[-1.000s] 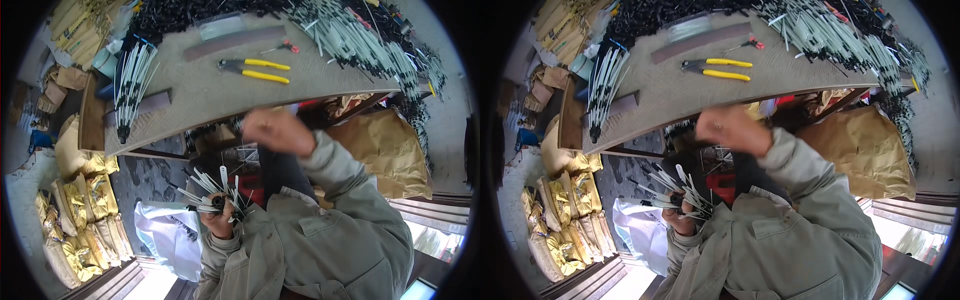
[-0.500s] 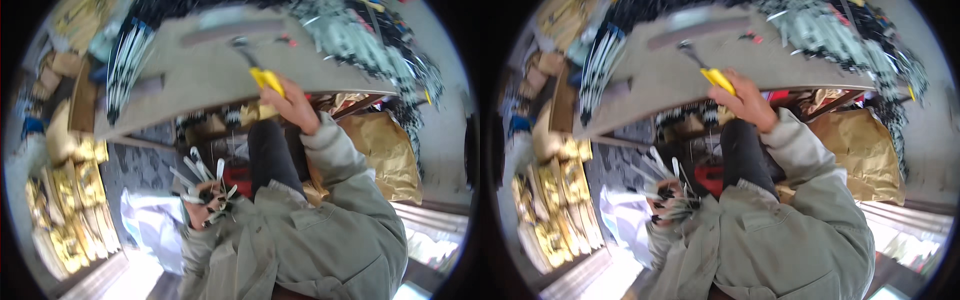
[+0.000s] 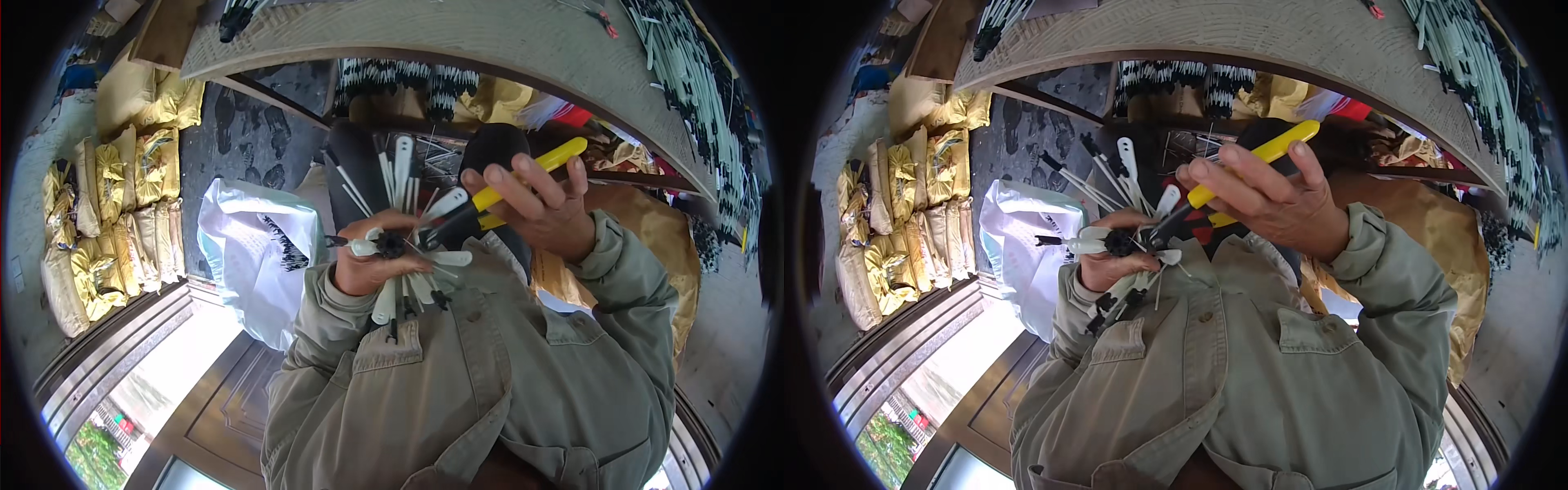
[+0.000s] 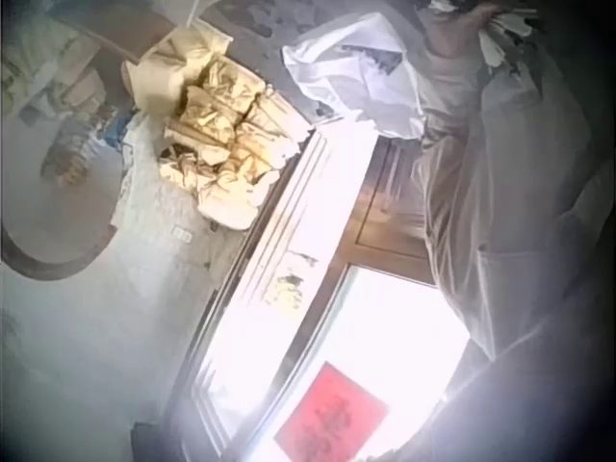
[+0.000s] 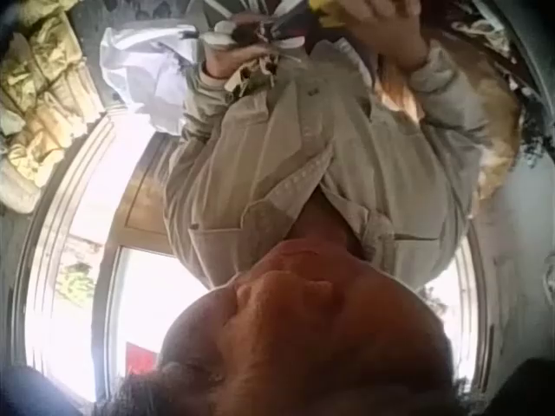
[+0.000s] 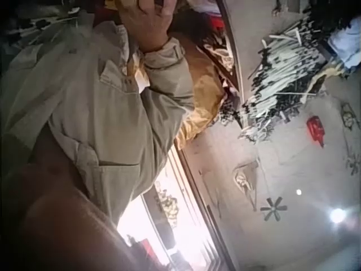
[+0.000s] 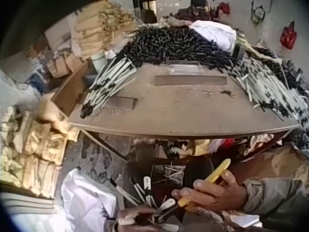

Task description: Assembling and bundling small electronic components with wires at a workbench.

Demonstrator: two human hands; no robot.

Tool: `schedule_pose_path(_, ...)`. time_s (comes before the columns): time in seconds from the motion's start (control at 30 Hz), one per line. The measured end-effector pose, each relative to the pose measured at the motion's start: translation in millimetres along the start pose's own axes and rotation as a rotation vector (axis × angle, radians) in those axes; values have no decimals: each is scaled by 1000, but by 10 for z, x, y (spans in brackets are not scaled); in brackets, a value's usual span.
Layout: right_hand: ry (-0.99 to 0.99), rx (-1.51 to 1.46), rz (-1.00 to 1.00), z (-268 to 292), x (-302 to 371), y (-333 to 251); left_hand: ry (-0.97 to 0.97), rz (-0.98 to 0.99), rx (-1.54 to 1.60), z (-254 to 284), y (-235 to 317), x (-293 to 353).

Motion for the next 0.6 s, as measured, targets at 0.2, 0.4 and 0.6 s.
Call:
schedule_pose_path(0.2,145,-1,-57,32,-73,-88,18,-41,-14,-16,53,1)
schedule_pose_path(0.4,33,-160,-107,59,-60,-116,84,-55,-97,20,62,32)
schedule_pose_path(0.6,-333,-591,-73,107,-96,-52,76,-123,-156,-33,89,70)
Point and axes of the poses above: each hand's wrist, its own x-axis away from the middle knuckle, its own z-axis out of the back of the hand, y = z × x, the point moved 7 cm from there along -x, towards the middle knuckle, and after that the axes turned 11 degrees about -x, right-handed, at the moved point
